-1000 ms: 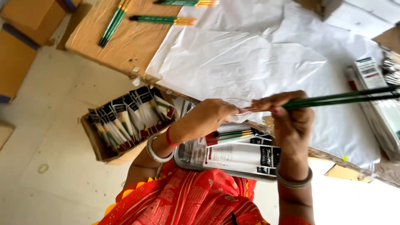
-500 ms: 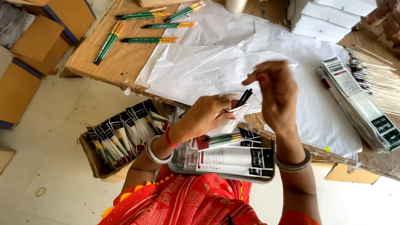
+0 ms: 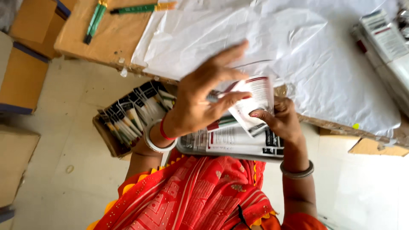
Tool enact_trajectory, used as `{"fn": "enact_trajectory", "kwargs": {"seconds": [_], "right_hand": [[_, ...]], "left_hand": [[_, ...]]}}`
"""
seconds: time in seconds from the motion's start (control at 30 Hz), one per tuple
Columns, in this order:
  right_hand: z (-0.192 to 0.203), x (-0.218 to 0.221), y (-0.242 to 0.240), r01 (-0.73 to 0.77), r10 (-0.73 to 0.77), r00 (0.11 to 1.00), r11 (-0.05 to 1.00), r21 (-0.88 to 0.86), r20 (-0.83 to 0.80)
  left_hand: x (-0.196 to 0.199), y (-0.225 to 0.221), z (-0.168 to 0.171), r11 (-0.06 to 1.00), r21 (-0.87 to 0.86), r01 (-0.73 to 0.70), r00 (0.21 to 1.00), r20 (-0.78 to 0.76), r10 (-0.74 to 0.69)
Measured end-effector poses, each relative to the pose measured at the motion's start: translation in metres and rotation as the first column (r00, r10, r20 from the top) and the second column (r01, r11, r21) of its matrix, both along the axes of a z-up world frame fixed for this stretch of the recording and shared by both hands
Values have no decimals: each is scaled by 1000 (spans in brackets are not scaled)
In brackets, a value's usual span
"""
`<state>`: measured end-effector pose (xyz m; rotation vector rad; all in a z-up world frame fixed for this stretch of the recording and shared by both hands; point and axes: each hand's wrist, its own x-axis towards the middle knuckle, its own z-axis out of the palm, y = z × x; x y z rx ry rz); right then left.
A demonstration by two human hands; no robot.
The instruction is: The person packages paint brushes by picking them up from a table, placing them into plastic pouches along with cardboard inserts, and sealing the pouches.
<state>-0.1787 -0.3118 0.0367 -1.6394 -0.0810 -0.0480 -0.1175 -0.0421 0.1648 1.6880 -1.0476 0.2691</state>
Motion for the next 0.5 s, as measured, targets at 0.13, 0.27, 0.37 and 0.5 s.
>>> {"fn": "enact_trajectory", "kwargs": {"seconds": [0.13,0.27,0.37,0.5], "right_hand": [[25,3,16,-240,217,970,789,-566,-108],[10,-29,5,96,-51,993,860,-501,103],[8,-47,-14,376,-283,919,838,-394,275],[15,-72,-33,513,-381,856,710,-483,349]], "left_hand": [[-6,22,-34,969,-239,-68,955,267,133],[-49,-18,-172,961,198,196,977,49,-209],[-63,-55,-240,761,596,256,954,-31,-297],[-52,-91,-323,669,740,69,939,178,-293]]}}
